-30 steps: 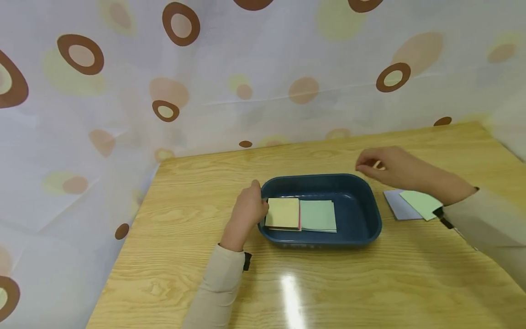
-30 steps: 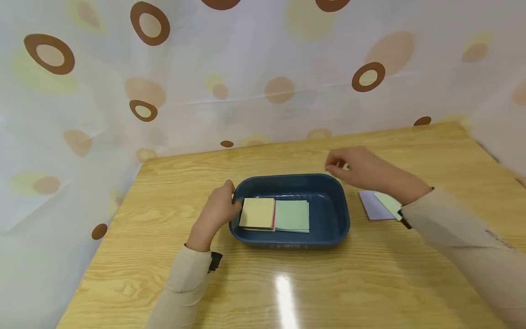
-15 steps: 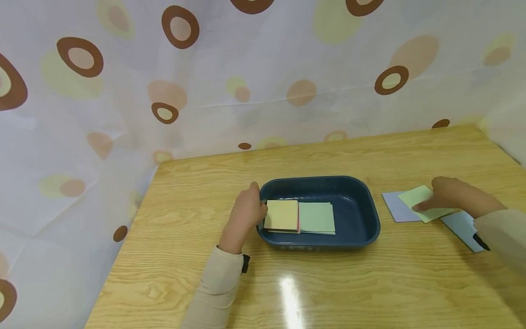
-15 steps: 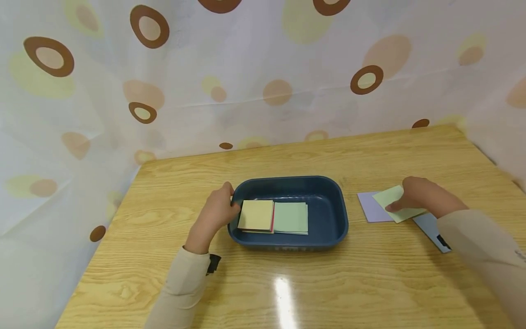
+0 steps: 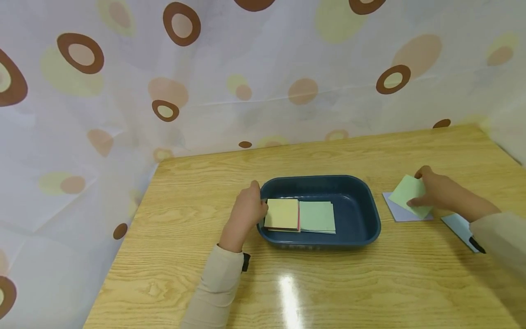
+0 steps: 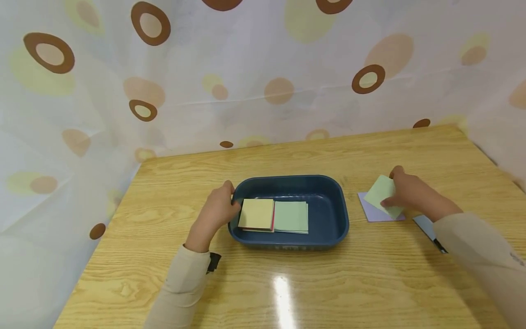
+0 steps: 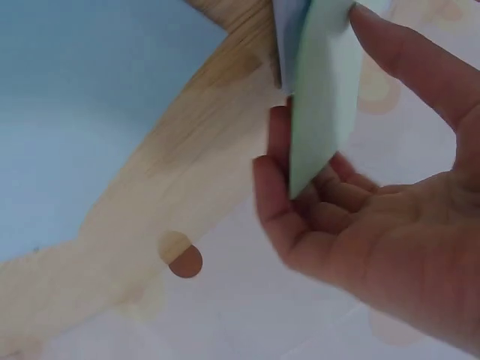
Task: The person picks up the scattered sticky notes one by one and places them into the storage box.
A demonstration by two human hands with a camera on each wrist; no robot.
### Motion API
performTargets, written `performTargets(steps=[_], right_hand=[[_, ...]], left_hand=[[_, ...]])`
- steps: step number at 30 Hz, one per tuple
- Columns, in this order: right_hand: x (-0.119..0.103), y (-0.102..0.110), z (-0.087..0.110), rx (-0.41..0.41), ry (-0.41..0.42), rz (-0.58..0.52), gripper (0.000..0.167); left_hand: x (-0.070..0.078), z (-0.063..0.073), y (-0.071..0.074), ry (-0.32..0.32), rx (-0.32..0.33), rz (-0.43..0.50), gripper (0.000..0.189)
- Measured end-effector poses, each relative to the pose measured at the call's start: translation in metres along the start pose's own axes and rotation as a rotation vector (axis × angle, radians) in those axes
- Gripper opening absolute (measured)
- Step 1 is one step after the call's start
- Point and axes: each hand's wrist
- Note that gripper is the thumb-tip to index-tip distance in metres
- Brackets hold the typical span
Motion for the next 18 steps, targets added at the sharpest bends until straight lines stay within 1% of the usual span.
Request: performTargets(steps=[5, 7, 9, 11, 15, 18], right_hand=[[-0.0009, -0.0043, -0.0043, 0.084, 0.124, 0.147, 0.062], [-0.0010, -0.0058, -0.0054, 0.106, 0.146, 0.196, 0.054], [-0.0014, -0.0073, -0.0063, 0.113, 0.154, 0.229, 0.051], [-0.0023, -0.0087, -0.0071, 0.113, 0.147, 0.231, 0.058], [-0.0037, -0.0103, -0.0078, 0.093, 0.127, 0.213, 0.081], [-0.0042, -0.0105, -0.0081, 0.078, 0.132, 0.220, 0.085]], left_hand=[[-0.0006, 0.0001, -0.0008, -0.010, 0.001, -0.009, 0.030], [-0.0009, -0.0004, -0.0013, -0.010, 0.003, -0.013, 0.029], [-0.0008, -0.0008, -0.0015, -0.009, 0.006, -0.016, 0.028], [-0.0009, -0.0012, -0.0016, -0.008, 0.008, -0.019, 0.027], [-0.0008, -0.0011, -0.0011, -0.008, 0.013, -0.021, 0.025], [-0.0006, -0.0008, -0.0007, -0.010, 0.016, -0.024, 0.024]])
Point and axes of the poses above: each hand's wrist, its own z-axis away from the middle knuckle, its own y-axis out of the back of the hand, x = y × z, and after that the axes turned 11 degrees about -x, right-handed
